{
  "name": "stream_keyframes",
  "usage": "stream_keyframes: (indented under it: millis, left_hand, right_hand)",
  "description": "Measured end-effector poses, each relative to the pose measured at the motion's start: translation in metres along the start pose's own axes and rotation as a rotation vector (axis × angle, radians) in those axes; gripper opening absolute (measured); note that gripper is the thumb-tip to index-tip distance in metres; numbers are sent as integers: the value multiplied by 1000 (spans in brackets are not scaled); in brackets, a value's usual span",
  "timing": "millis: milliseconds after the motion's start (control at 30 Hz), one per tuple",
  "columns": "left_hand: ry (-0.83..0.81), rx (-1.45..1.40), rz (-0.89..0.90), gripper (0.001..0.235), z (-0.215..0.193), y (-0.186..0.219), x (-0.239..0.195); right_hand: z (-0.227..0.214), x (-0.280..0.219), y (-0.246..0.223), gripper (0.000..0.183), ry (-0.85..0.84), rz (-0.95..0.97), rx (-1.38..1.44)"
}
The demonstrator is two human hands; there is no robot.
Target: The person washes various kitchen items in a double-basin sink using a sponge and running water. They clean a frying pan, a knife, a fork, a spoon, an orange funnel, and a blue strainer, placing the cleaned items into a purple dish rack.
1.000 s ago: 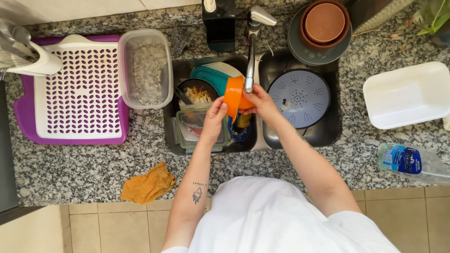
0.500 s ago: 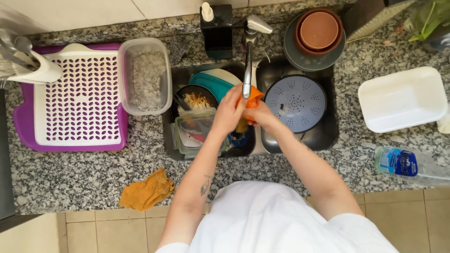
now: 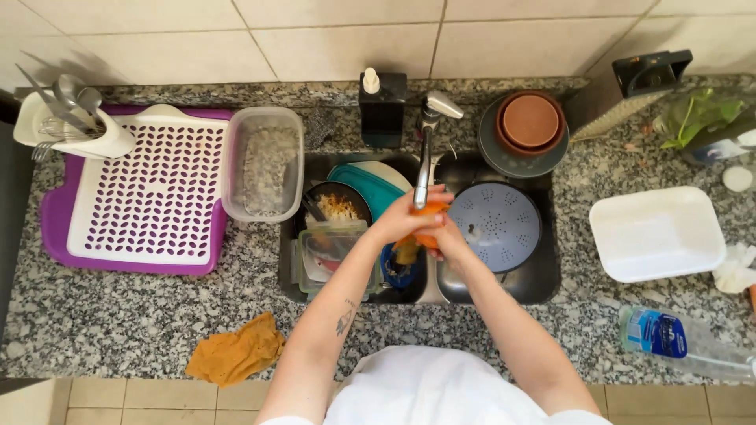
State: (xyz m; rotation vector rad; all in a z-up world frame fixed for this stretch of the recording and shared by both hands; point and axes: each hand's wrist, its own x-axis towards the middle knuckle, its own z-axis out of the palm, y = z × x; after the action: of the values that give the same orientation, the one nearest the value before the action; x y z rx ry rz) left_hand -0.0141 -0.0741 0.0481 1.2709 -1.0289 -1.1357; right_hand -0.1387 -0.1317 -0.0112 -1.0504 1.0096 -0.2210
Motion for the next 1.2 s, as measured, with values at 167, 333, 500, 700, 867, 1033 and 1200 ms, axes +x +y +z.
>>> stream_keyframes:
  millis: [167, 333, 500, 700, 867, 1033, 1200]
  left_hand:
    - [309, -42, -284, 72, -24, -16, -19]
    - [558, 14, -556, 71, -12, 31, -38]
    - [678, -209, -502, 71, -2, 40, -46]
    - [656, 86, -452, 57, -9, -29, -55]
    - [681, 149, -283, 52, 4, -30, -58]
    - [583, 72, -352, 77, -9, -48, -72]
    - [371, 196, -464, 91, -28, -93, -103]
  right_hand:
    - [38, -49, -73, 54, -88, -114, -340]
    - [45, 7, -50, 15, -15, -1028, -894]
    - [53, -3, -57, 25, 0, -692, -449]
    - [37, 1, -39, 77, -42, 98, -74]
    - [35, -8, -44, 78, -102, 241, 130]
    - [47, -36, -66, 69, -16, -122, -67]
    - [28, 1, -23, 63, 110, -384, -604]
